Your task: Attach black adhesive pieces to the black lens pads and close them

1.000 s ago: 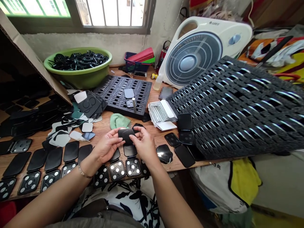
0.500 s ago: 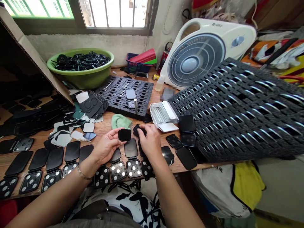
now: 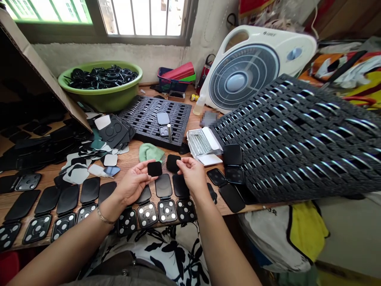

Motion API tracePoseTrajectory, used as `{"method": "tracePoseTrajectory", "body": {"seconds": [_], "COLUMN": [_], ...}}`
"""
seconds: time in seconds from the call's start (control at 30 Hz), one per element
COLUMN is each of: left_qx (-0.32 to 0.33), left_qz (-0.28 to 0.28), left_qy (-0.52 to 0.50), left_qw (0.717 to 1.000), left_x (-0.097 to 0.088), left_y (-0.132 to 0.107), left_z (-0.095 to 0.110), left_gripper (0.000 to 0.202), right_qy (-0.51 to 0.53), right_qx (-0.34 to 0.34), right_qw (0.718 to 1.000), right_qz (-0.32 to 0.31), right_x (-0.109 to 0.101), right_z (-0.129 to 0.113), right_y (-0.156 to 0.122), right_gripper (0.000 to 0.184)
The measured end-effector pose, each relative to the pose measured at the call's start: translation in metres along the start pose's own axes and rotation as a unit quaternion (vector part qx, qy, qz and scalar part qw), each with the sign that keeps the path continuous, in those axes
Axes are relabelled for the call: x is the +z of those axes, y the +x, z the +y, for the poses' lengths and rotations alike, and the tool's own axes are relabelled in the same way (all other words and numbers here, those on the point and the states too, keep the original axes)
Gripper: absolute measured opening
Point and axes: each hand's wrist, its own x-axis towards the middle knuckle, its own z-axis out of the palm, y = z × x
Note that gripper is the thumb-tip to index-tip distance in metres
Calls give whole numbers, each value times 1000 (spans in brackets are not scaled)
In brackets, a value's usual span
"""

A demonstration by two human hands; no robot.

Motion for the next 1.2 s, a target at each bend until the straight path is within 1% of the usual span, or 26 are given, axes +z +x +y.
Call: {"method": "tracePoseTrajectory", "body": {"seconds": [0.1,0.2,0.23,0.3,0.37,0.43,0.53,0.57,0.63,0.7,0.77,0.83,0.9,1.0,1.07,1.13,1.2], "left_qx": [0,2,1,-2,-5,-12,-27,-30,-30,-31,-37,-43,-44,-40,-35,-25,-11], "left_qz": [-1,3,7,14,17,10,-6,-10,-18,-25,-23,-6,11,18,18,18,19], "left_qy": [4,7,8,12,17,22,31,36,46,52,58,68,77,83,82,79,77], "left_qw": [1000,1000,1000,1000,1000,1000,999,999,998,998,997,997,996,996,996,996,997], "left_x": [-1,-2,-2,-2,-3,-2,2,3,6,7,7,6,4,1,-2,-6,-11], "left_y": [0,-1,-1,-1,-1,-2,-3,-3,-5,-6,-8,-10,-12,-16,-18,-21,-26], "left_z": [-1,0,0,2,2,0,-6,-9,-14,-16,-15,-11,-6,0,4,8,14], "left_gripper": [55,52,51,50,51,51,51,51,50,48,46,45,44,40,38,37,36], "right_qy": [-66,-134,-152,-179,-184,-153,-67,-41,3,32,33,13,-15,-63,-107,-155,-204], "right_qx": [-7,-25,-35,-55,-66,-58,-23,-11,6,23,29,22,8,2,1,-3,-17], "right_qw": [998,990,986,978,976,985,996,996,995,994,995,999,1000,998,994,987,978], "right_qz": [18,46,59,88,92,52,-56,-79,-98,-101,-85,-45,-4,17,24,31,44], "right_x": [-2,-4,-6,-10,-14,-15,-4,1,9,12,9,3,-4,-9,-9,-8,-8], "right_z": [10,11,9,2,-5,-9,-11,-11,-9,-7,-3,2,7,16,19,19,14], "right_y": [12,16,15,10,2,-8,-25,-31,-38,-39,-33,-20,-4,18,27,30,27], "right_gripper": [31,17,16,21,27,31,34,35,34,34,38,43,43,33,24,17,16]}}
